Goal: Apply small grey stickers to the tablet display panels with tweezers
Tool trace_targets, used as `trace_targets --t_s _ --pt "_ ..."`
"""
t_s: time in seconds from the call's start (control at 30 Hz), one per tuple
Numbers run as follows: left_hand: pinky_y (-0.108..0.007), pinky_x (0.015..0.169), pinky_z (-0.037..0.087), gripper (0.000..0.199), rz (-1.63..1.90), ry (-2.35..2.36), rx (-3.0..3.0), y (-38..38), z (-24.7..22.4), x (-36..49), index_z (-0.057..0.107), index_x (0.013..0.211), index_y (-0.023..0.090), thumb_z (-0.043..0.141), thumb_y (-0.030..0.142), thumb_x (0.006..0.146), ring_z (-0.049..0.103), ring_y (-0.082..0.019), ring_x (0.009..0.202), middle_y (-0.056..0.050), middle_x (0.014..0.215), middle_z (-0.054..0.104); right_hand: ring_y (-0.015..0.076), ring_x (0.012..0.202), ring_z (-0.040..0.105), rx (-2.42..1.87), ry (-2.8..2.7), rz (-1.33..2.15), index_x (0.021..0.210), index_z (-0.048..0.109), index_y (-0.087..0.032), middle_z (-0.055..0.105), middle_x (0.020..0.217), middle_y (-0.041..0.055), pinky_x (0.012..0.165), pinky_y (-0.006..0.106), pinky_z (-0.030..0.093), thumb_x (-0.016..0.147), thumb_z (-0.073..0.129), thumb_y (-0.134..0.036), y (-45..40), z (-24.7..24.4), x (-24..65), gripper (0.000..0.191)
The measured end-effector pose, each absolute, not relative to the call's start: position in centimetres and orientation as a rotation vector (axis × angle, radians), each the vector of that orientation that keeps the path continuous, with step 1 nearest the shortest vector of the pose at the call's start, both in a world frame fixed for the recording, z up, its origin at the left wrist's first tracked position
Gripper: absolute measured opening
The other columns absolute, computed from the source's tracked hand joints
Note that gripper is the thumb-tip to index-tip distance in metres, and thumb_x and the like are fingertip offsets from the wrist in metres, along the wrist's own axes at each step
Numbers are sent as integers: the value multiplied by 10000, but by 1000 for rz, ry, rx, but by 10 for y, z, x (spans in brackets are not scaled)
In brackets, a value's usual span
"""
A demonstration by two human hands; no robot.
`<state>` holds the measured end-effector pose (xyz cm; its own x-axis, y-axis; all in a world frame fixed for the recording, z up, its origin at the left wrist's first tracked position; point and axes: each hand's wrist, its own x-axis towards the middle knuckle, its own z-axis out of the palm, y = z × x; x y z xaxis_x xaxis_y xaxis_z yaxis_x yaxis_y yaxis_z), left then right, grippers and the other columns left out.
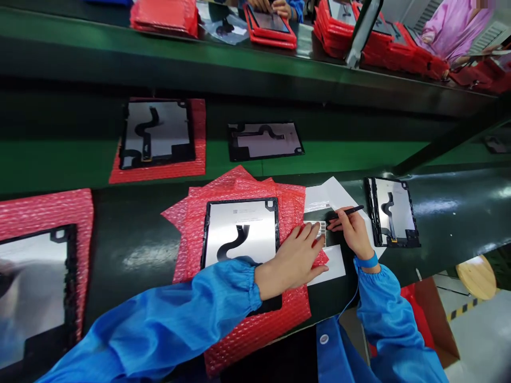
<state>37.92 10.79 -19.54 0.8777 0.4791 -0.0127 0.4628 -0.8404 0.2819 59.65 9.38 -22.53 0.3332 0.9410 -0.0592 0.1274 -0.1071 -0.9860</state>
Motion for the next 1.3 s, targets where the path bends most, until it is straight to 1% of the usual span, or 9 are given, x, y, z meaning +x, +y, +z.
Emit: trace_targets --t_s 0.1,0.23,0.33,0.5,0.67,0.8,0.97,1.13,1.3 --pt "-561 1065 482 695 80 766 2761 122 -189 395 647 1387 67 591 623 975 565 -460 1344 -309 1505 553 175 600 748 -1486 -1059 895 1012 670 -203 762 748 17 600 293 643 905 725 -675 112 -216 608 488" --pt "-614 1185 372 814 118 847 2748 148 -193 421 513 1538 91 579 668 967 388 -484 1519 -293 1675 366 181 585 738 -1488 -1167 881 1010 662 -205 769 732 18 584 301 625 882 720 -713 141 -213 625 527" --pt "-626 1194 363 825 103 886 2727 156 -199 428 517 1522 69 612 661 956 360 -490 1537 -299 1677 361 188 578 738 -1502 -1213 896 986 640 -210 762 705 20 574 298 605 915 690 -709 151 -219 632 507" --pt "-576 1228 356 834 83 896 2706 153 -197 423 474 1553 69 599 655 972 318 -444 1576 -265 1704 336 191 594 732 -1490 -1270 956 998 624 -223 754 713 16 591 305 589 981 659 -642 148 -225 634 421" --pt "-585 1251 340 955 -14 890 2698 152 -195 421 376 1620 43 603 690 956 245 -447 1608 -269 1736 251 209 609 741 -1521 -1329 951 1010 610 -234 754 718 17 616 328 600 1014 624 -615 147 -224 635 382" --pt "-597 1267 317 946 -81 872 2715 151 -197 422 378 1621 26 613 664 963 194 -452 1621 -275 1745 201 206 622 751 -1536 -1335 950 1010 609 -229 762 736 21 625 325 606 1023 615 -611 147 -223 636 382" --pt "-604 1263 322 895 -78 880 2724 150 -197 422 402 1612 37 601 640 980 202 -453 1620 -269 1748 201 192 608 746 -1524 -1301 983 1003 610 -221 758 723 13 608 311 605 1002 645 -623 147 -223 636 403" --pt "-591 1252 340 820 -44 883 2723 151 -195 423 448 1584 52 610 597 993 232 -450 1612 -264 1737 247 183 583 740 -1514 -1270 1019 993 612 -222 762 715 11 583 297 595 975 675 -639 151 -223 638 422" --pt "-596 1245 335 858 -35 877 2708 151 -194 423 415 1604 55 611 617 986 242 -452 1608 -274 1734 246 176 558 732 -1505 -1230 1073 966 625 -216 762 693 14 551 282 584 940 715 -650 154 -223 640 444"
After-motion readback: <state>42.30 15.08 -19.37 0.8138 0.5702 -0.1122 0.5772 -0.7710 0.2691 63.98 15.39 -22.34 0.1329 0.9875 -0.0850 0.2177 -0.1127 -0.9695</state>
